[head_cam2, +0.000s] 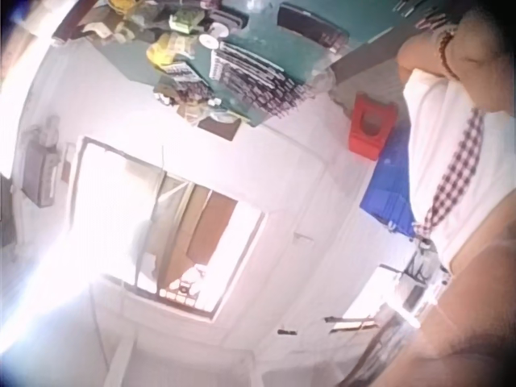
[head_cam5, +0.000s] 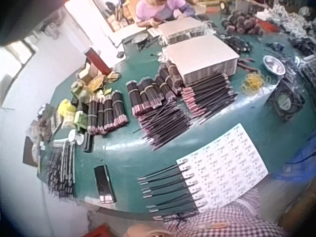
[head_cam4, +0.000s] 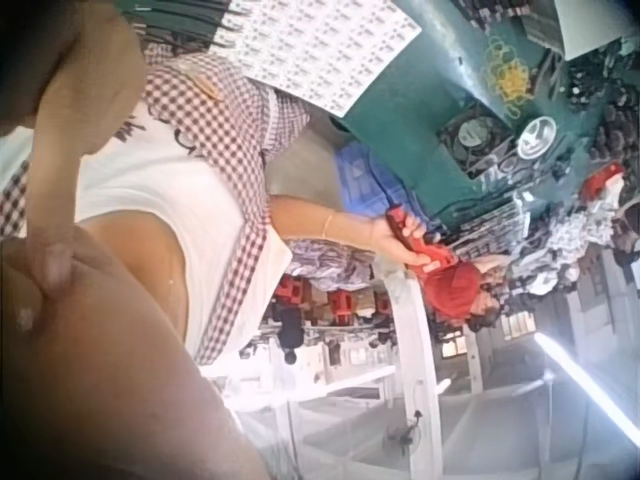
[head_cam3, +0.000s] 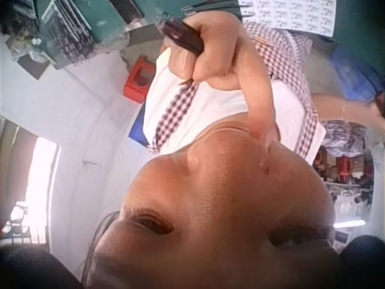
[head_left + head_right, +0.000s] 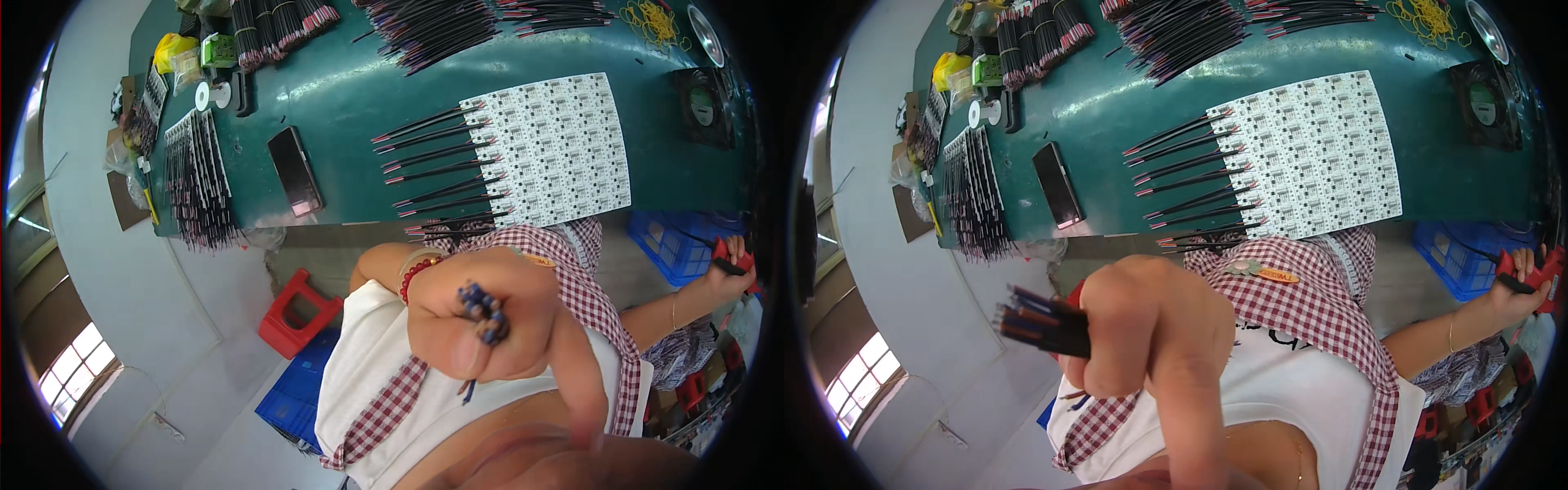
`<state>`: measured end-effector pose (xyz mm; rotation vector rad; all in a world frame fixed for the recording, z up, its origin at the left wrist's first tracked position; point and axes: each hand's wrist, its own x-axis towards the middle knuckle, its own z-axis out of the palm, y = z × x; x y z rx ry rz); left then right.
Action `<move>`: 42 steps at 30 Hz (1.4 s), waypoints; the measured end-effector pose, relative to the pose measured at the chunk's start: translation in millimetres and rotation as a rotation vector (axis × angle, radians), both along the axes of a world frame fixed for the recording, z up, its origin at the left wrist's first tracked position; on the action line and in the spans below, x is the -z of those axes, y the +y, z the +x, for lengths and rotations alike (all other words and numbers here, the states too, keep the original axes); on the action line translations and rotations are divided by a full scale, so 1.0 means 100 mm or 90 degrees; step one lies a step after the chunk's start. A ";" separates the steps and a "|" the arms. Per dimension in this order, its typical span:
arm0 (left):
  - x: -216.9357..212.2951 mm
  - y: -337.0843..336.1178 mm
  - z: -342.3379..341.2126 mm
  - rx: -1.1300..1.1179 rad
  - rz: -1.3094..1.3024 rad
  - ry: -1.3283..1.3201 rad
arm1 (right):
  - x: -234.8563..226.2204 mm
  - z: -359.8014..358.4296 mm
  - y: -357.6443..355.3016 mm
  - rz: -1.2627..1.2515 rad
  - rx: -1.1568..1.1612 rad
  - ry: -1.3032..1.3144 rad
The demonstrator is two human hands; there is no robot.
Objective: The person solders electrical wires onto a grid of LED panels using a soldering iron.
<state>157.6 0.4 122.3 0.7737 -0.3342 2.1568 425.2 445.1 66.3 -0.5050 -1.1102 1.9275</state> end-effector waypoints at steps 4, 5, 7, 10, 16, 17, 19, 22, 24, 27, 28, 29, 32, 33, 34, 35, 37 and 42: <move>-0.18 -0.04 0.01 0.117 -0.053 -0.094 | -0.04 0.02 -0.14 -0.077 0.082 -0.044; -0.21 -0.01 -0.01 0.107 -0.054 -0.099 | 0.00 0.05 -0.11 -0.086 0.090 -0.013; -0.22 0.00 -0.01 0.096 -0.057 -0.103 | 0.06 0.09 -0.05 -0.096 0.096 0.020; -0.01 0.05 0.04 0.034 -0.041 0.005 | 0.11 0.07 -0.01 -0.111 0.085 -0.011; -0.24 0.05 -0.14 0.192 -0.075 -0.056 | -0.03 -0.14 0.05 -0.124 0.049 -0.073; -0.23 0.07 -0.27 0.231 -0.039 -0.001 | -0.13 -0.10 0.01 -0.114 0.064 -0.085; -0.06 -0.06 -0.02 -0.024 0.000 0.004 | -0.16 -0.24 0.03 -0.082 0.089 -0.100; -0.10 -0.04 -0.21 -0.148 -0.239 -0.114 | -0.09 -0.64 -0.02 -0.013 0.221 -0.121; -0.04 -0.16 -0.29 -0.195 -0.292 -0.197 | -0.20 -0.63 0.11 0.092 0.173 -0.108; 0.05 -0.33 -0.37 -0.194 -0.452 -0.288 | -0.44 -0.98 -0.17 0.274 0.285 -0.065; 0.10 -0.36 -0.38 -0.181 -0.440 -0.278 | -0.44 -1.03 -0.18 0.316 0.314 -0.063; 0.17 -0.39 -0.39 -0.196 -0.462 -0.321 | -0.43 -1.09 -0.17 0.359 0.339 -0.063; 0.26 -0.39 -0.36 -0.240 -0.496 -0.370 | -0.01 -1.26 0.14 0.343 0.409 -0.072; 0.28 -0.38 -0.35 -0.262 -0.508 -0.386 | 0.10 -1.29 0.30 0.238 0.403 -0.191; 0.30 -0.39 -0.35 -0.264 -0.496 -0.381 | 0.14 -1.30 0.45 0.218 0.353 -0.382; 0.29 -0.38 -0.35 -0.262 -0.491 -0.380 | 0.19 -1.42 0.54 0.210 0.307 -0.383; 0.25 -0.36 -0.35 -0.268 -0.519 -0.376 | 0.24 -1.38 0.57 0.214 0.347 -0.332; 0.35 -0.32 -0.40 -0.260 -0.523 -0.353 | 0.20 -1.36 0.52 0.204 0.351 -0.274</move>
